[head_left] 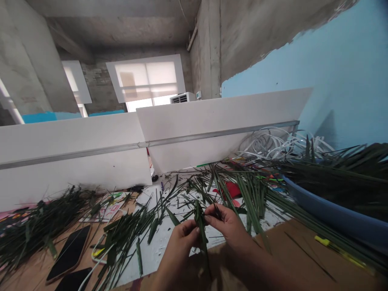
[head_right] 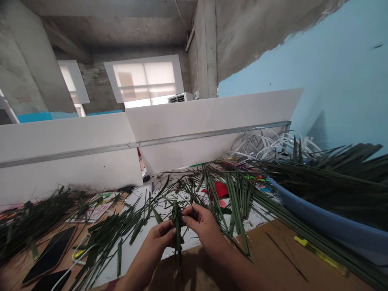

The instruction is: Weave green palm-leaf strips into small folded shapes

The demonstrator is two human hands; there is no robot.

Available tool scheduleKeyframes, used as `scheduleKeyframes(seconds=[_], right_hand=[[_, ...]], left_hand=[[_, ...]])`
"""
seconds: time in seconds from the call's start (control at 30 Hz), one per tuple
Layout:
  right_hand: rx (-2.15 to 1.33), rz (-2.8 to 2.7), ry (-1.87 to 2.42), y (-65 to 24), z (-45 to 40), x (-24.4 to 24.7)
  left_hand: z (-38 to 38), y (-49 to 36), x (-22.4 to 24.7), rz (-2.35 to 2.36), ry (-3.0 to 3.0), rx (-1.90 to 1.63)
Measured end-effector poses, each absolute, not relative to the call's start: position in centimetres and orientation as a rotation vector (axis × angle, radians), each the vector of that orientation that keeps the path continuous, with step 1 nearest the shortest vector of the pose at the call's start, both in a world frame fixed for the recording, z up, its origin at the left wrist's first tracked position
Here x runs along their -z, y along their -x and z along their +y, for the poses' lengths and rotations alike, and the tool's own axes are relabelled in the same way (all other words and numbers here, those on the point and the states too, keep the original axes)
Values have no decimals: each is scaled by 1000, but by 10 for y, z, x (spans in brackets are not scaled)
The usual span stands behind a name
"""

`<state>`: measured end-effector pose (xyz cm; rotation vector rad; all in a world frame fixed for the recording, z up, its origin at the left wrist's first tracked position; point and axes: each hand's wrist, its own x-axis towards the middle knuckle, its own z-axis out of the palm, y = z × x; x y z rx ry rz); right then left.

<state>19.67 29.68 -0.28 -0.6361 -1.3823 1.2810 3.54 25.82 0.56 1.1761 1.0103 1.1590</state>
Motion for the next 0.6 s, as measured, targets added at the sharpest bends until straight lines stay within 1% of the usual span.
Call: scheduleKeyframes(seconds=[0.2,0.37,0.5,0.6], right_hand=[[-1320,-1397,618,-195,297,7],[-1320,-1422,673,-193,298,10],[-1257,-1533,773,-194,303,16],[-1090,-1735,979,-198,310,25]], left_hand=[[260,-34,2,1050,-1294,-1187],[260,-38,10,1150,-1351,-1293],[261,-34,5,1168,-1243,-1401],[265,-21,-2,1165,-1057,-1489]])
